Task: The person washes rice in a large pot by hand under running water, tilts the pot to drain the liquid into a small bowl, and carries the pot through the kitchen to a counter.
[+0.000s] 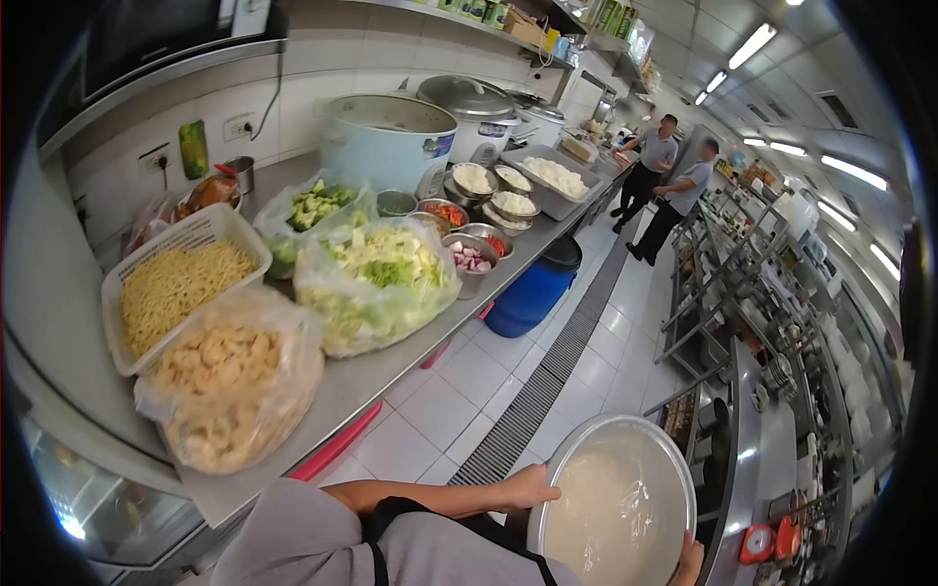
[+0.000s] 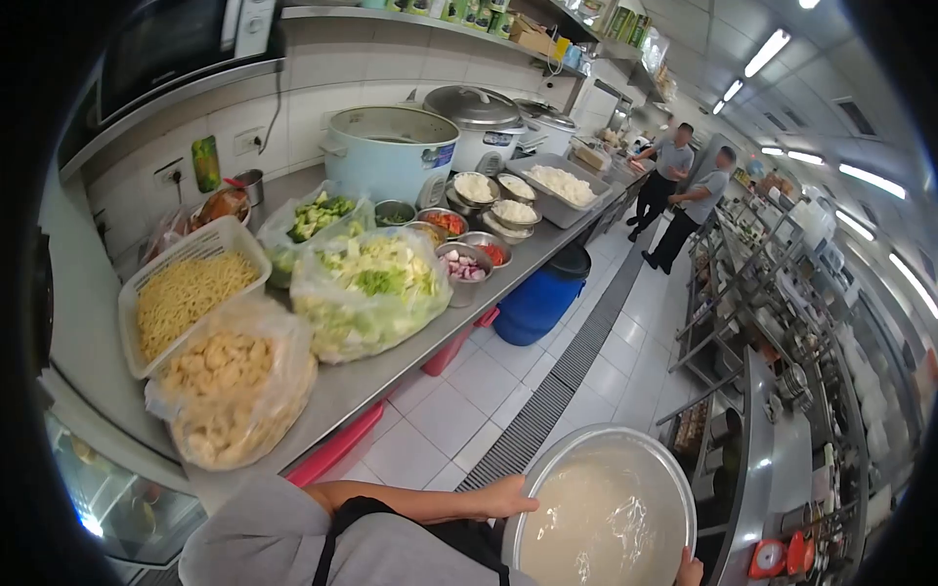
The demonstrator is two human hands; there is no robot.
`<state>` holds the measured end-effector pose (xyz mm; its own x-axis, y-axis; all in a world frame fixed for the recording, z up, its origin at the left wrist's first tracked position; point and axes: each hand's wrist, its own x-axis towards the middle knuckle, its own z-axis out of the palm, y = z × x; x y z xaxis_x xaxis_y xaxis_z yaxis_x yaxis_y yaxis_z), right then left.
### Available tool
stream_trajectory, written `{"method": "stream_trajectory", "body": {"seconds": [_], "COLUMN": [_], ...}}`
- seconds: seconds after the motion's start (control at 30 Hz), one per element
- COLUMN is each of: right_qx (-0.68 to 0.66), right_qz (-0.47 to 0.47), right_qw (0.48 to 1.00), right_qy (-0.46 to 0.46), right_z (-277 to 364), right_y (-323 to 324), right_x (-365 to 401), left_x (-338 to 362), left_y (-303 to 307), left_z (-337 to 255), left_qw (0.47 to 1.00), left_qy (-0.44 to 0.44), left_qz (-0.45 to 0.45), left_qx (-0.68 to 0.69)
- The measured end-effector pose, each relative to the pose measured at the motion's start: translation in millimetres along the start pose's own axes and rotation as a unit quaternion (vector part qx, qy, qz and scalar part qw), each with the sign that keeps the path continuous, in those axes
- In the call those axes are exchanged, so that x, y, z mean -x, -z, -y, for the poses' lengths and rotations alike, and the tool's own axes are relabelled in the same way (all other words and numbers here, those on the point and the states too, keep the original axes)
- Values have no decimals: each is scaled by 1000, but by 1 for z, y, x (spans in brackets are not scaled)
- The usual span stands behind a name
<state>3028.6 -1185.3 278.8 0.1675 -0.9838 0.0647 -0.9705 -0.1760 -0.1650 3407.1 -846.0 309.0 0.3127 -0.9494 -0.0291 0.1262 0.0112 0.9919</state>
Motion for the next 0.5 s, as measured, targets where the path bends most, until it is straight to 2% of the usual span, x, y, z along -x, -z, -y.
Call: {"method": "stream_trajectory", "body": {"seconds": [0.03, 0.13, 0.2, 0.27, 0.33, 0.4, 0.47, 0.5], "right_qx": [-17, -72, -71, -57, -106, -57, -168, -167], "right_qz": [1, -7, -24, -101, -42, -19, 60, 63], "right_qw": [1000, 995, 993, 984, 979, 977, 949, 947], "right_qy": [13, 62, 89, 135, 170, 203, 259, 268], "right_z": [18, 74, 102, 144, 227, 282, 378, 392], "right_y": [1, -1, -22, -29, 5, 17, 65, 65], "right_x": [-16, -83, -167, -243, -279, -351, -340, -358], "left_x": [-20, -93, -141, -180, -208, -225, -246, -259], "left_y": [13, 43, 67, 75, 97, 116, 145, 149], "left_z": [-12, 2, 16, 23, 4, -24, -49, -52], "left_qw": [998, 998, 996, 994, 984, 975, 963, 961], "left_qy": [64, 42, 34, 25, -68, -59, -48, -51], "left_qz": [2, -34, -62, -87, -115, -146, -176, -185], "left_qx": [-25, 37, 46, 66, 122, 154, 199, 200]}}
